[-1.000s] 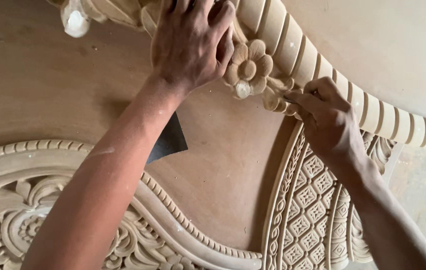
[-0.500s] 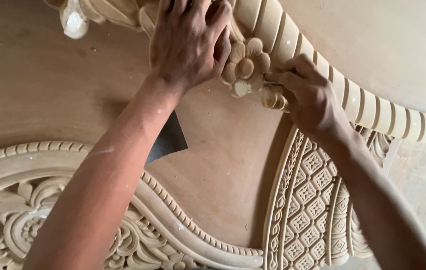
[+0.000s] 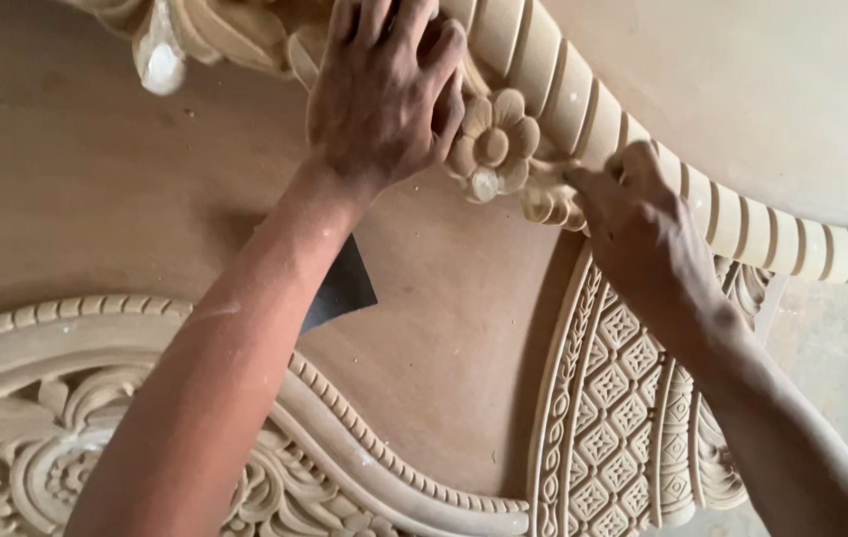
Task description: The person sands the intricate floral and geometric carvings on a large wooden furniture piece using small pieces of sandpaper by hand.
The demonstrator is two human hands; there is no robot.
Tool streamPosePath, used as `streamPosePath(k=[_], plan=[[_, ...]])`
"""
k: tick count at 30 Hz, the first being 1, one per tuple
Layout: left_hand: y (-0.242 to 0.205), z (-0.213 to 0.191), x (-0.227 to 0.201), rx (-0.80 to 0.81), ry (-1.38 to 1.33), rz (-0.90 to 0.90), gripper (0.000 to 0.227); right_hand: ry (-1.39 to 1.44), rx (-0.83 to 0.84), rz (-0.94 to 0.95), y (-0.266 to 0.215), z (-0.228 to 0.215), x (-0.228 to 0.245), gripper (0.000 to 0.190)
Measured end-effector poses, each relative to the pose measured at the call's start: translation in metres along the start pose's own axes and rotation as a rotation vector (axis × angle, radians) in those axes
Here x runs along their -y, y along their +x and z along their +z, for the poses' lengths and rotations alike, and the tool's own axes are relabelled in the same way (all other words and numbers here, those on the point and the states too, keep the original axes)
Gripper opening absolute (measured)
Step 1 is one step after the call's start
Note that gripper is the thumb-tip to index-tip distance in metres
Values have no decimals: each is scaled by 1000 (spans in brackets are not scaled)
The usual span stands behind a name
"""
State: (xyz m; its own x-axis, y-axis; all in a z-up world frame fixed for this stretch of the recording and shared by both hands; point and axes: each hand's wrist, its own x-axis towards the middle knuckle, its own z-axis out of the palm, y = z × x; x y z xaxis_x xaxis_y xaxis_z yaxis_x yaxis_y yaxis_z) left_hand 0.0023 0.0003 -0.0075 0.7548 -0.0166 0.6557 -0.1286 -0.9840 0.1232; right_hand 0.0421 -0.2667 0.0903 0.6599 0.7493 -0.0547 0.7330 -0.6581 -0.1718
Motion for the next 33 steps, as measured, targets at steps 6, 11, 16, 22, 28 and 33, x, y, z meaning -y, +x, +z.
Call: streamPosePath(k=[6,11,16,22,28,33], plan=[[3,-4,-1,0,22,-9,26,-115,-169,42,0,20,19,35],[0,-3,-2,32,-57,-31,27,-37,-125,180,-18,22,26,29],[2,2,-1,7,67,-7,28,12,-182,176,-10,21,29,31],[2,2,-2,-17,26,11,32,54,-295,192,-14,29,40,27],[3,-3,-2,-11,36,-5,27,194,-287,158,3,30,23,21],[5,-4,-2,-20,9,-13,23,237,-169,-6,12,17,-11,11]])
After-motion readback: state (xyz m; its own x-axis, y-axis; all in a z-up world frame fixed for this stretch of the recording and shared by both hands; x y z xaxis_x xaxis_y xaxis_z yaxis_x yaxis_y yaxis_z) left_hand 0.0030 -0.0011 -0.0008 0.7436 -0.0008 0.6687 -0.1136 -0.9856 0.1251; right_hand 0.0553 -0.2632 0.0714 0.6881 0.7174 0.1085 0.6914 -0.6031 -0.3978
